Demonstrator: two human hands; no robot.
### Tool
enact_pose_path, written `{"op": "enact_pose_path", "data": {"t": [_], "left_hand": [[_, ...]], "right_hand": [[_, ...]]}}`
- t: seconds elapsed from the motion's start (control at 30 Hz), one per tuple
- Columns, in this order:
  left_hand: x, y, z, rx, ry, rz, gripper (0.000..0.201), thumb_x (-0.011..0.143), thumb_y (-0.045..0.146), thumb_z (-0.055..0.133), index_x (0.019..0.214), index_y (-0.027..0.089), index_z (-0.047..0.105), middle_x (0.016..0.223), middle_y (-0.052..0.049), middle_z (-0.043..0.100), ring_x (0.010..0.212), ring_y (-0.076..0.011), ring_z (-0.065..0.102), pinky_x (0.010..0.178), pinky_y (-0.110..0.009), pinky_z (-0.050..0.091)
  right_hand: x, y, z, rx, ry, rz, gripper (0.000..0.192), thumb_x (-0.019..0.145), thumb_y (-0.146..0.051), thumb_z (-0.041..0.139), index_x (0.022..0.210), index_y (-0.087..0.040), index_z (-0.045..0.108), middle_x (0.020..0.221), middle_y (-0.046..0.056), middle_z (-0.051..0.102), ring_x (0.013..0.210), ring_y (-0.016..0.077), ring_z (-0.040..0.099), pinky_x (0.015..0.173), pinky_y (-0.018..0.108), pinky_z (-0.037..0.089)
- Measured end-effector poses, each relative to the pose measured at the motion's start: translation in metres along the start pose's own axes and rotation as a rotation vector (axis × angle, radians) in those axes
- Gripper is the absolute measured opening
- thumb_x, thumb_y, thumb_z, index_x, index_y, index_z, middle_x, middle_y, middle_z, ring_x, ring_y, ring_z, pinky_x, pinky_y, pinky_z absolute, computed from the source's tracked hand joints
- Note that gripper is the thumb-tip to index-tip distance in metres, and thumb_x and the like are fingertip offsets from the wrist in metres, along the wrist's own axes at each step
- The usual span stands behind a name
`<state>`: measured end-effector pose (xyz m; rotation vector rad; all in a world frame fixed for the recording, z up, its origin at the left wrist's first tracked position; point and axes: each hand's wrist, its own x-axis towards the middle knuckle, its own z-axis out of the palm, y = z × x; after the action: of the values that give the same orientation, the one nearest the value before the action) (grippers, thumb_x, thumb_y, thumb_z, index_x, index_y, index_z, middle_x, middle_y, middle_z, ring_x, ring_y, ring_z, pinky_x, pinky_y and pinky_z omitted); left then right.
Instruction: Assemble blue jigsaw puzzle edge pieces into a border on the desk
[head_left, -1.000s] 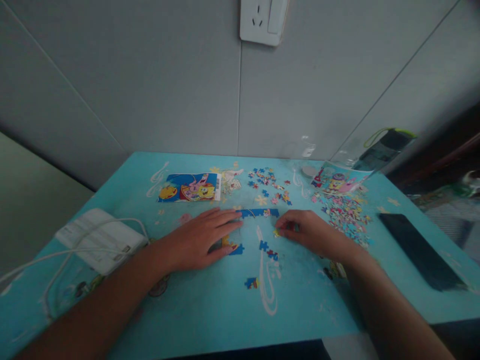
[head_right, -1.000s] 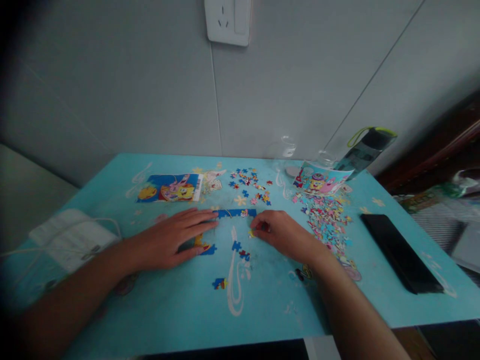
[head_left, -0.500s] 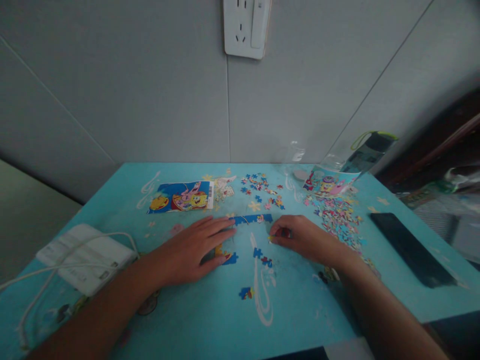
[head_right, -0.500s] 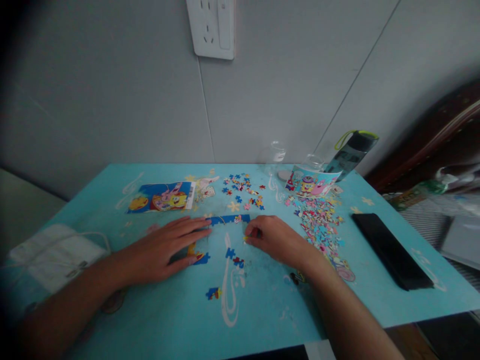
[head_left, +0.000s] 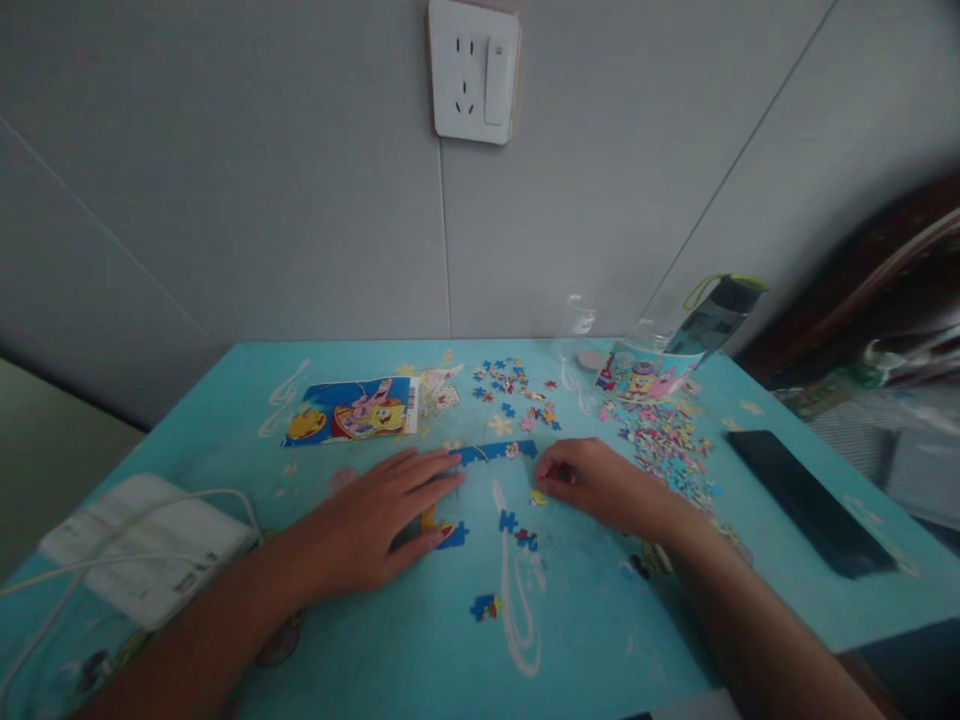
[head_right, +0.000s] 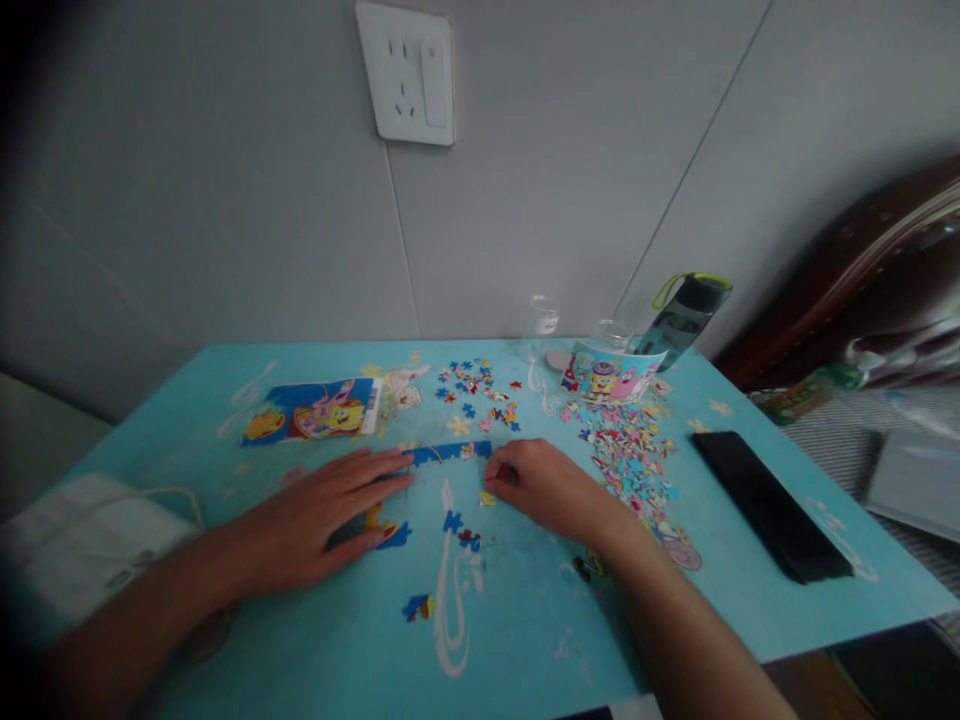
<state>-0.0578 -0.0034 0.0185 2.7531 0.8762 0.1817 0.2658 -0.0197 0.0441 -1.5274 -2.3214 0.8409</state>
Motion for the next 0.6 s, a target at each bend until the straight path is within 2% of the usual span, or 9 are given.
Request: {"op": "enact_pose_path", "data": {"t": [0.17,0.3,0.6], "left_hand": [[-0.001,0.002,-0.001,0.0,0.002,-0.026,0.055,0.098,0.051,0.046,0.15,0.038,0.034,0.159,-0.001,0.033,0.14,-0.0304,0.041,0.114,-0.056,0.036],[-0.001,0.002,-0.001,0.035,-0.017,-0.05,0.055,0.098,0.051,0.045,0.151,0.04,0.031,0.16,0.0,0.031,0.14,-0.031,0.041,0.113,-0.059,0.036],[-0.008,-0.017,0.018,0.122,0.018,-0.058,0.061,0.094,0.053,0.053,0.15,0.043,0.031,0.158,0.001,0.036,0.137,-0.0311,0.046,0.104,-0.048,0.049]], "right_hand": [[-0.001,-0.001,0.002,0.021,-0.034,-0.012,0.016,0.086,-0.033,0.068,0.097,-0.022,0.072,0.083,0.001,0.069,0.072,0.0139,0.061,0.065,0.024,0.043],[0.0,0.0,0.004,0.022,-0.025,0.001,0.013,0.084,-0.03,0.071,0.094,-0.022,0.072,0.084,0.001,0.069,0.072,0.0133,0.06,0.064,0.023,0.041],[-0.004,-0.012,0.0,-0.081,-0.016,0.03,0.018,0.083,-0.036,0.074,0.091,-0.02,0.071,0.085,0.001,0.069,0.072,0.0137,0.06,0.063,0.025,0.039]]}}
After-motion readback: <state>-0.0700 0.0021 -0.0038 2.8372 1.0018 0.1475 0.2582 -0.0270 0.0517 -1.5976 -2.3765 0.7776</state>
